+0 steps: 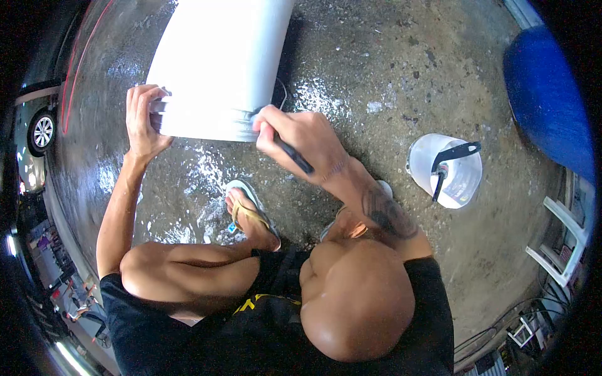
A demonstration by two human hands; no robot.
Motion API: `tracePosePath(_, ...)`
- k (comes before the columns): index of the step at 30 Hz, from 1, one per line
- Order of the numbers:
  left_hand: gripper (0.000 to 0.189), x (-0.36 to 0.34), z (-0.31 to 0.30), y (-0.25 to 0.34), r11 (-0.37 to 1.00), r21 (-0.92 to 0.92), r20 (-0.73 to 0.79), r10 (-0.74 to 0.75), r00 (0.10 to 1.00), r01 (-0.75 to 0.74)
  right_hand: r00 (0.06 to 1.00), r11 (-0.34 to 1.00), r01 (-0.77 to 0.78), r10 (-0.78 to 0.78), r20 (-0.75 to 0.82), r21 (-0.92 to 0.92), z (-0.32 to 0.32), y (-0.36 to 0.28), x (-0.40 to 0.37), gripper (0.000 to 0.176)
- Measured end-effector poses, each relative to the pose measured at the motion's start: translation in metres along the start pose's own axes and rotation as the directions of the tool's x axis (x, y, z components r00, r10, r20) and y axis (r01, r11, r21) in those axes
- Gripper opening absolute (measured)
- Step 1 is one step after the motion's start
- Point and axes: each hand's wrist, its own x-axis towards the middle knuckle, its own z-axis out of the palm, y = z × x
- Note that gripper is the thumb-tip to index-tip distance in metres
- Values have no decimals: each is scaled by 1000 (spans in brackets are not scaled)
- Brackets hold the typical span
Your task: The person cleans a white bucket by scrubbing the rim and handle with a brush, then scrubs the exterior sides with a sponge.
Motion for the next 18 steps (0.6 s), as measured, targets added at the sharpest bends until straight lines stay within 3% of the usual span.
tracePosePath(3, 50, 3, 0, 4, 1000, -1, 0, 7, 1000, -7, 993, 999, -12, 18, 114, -49, -10, 25, 0, 7)
tracePosePath(9, 52, 2, 1, 4, 1000, -2, 2, 6, 1000, -6, 1000, 1000, 28, -28, 12, 9, 1, 6, 0, 9)
tracePosePath(11, 53, 2, 1, 2, 1000, 1, 1, 5, 1000, -5, 994, 981, 74, -57, 96, -180, -3, 20, 0, 12)
tracePosePath(13, 53, 2, -1, 5, 1000, 21, 22, 7, 1000, -8, 995, 988, 40, -26, 96, -148, -9, 10, 1, 13)
tracePosePath(15, 53, 0, 0, 1, 1000, 26, 8, 10, 1000, -10, 996, 997, 76, -76, 41, 0, -5, -2, 3, 13)
tracePosePath(17, 53, -2, -1, -2, 999, 30, 1, 12, 1000, -12, 994, 999, 45, -45, 95, 1, 2, 13, 1, 13)
tracePosePath(18, 53, -3, -1, -2, 1000, 29, 3, 11, 1000, -11, 990, 990, 11, 8, 138, -142, 2, 16, 2, 13)
